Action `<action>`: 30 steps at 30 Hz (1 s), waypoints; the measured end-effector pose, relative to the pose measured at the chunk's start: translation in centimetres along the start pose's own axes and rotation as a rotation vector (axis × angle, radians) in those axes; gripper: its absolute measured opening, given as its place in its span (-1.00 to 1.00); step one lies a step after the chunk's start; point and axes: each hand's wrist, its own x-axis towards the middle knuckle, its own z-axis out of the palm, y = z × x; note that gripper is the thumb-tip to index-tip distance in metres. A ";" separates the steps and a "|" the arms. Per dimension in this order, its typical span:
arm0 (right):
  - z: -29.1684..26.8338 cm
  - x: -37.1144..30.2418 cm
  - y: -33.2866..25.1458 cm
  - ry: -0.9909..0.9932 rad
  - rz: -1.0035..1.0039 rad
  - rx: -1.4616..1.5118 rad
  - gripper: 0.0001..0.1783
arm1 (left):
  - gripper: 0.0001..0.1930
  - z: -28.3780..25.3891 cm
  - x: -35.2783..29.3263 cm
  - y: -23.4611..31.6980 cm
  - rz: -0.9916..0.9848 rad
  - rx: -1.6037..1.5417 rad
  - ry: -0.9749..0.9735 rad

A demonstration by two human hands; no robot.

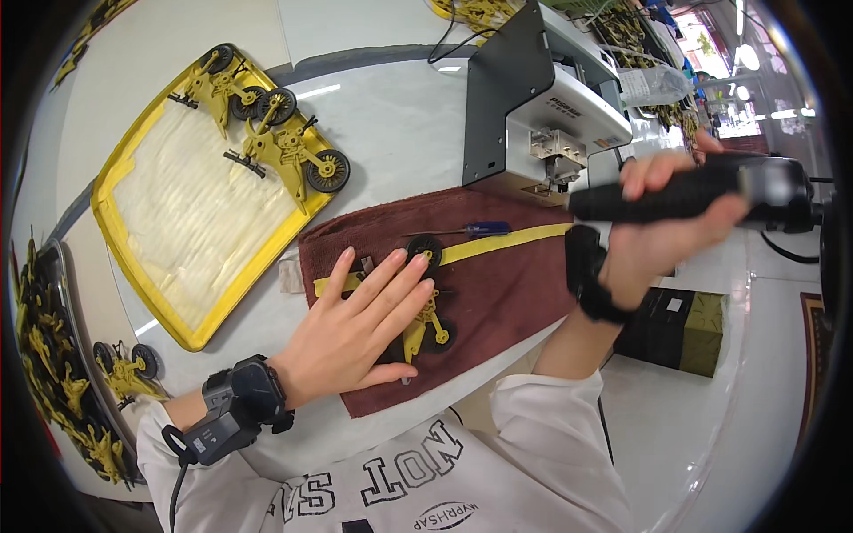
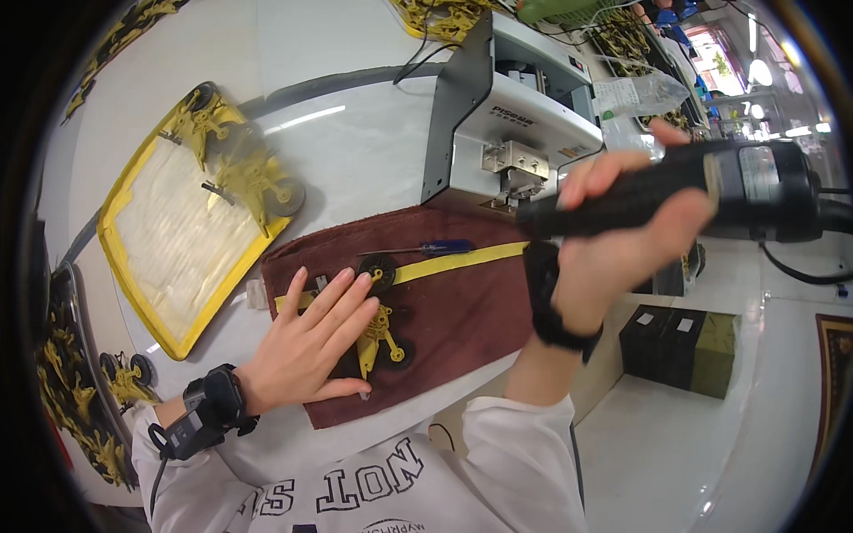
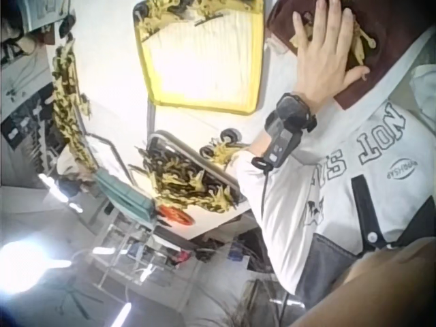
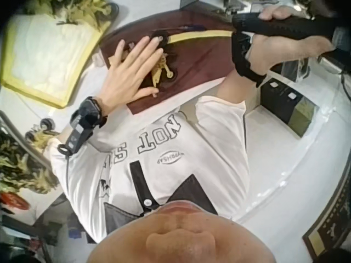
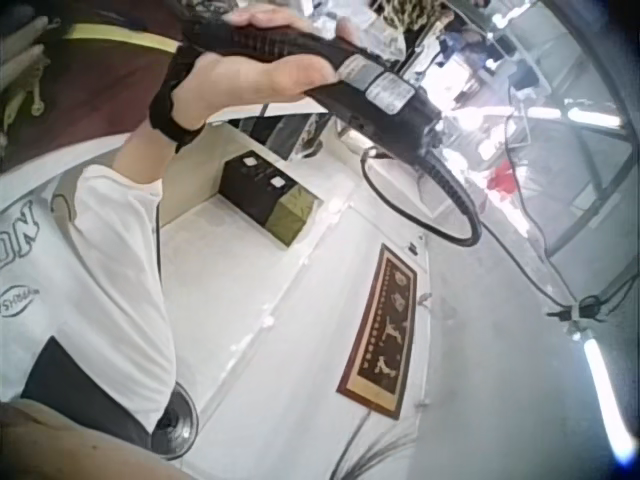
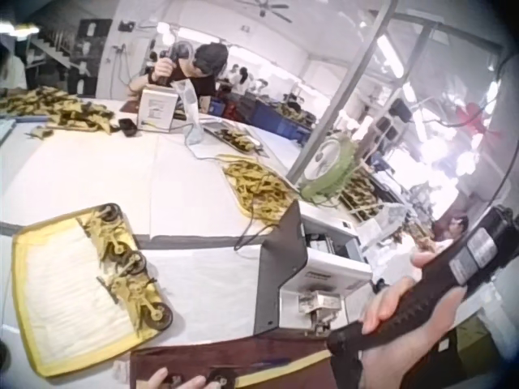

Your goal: The recorder uses an electric screwdriver to attach wheels and components to yellow toy motorcycle frames on a workbench.

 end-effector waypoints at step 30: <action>2.5 -8.0 -1.8 -0.251 0.027 0.473 -0.12 | -0.26 0.1 0.0 -0.3 -0.023 -0.144 0.053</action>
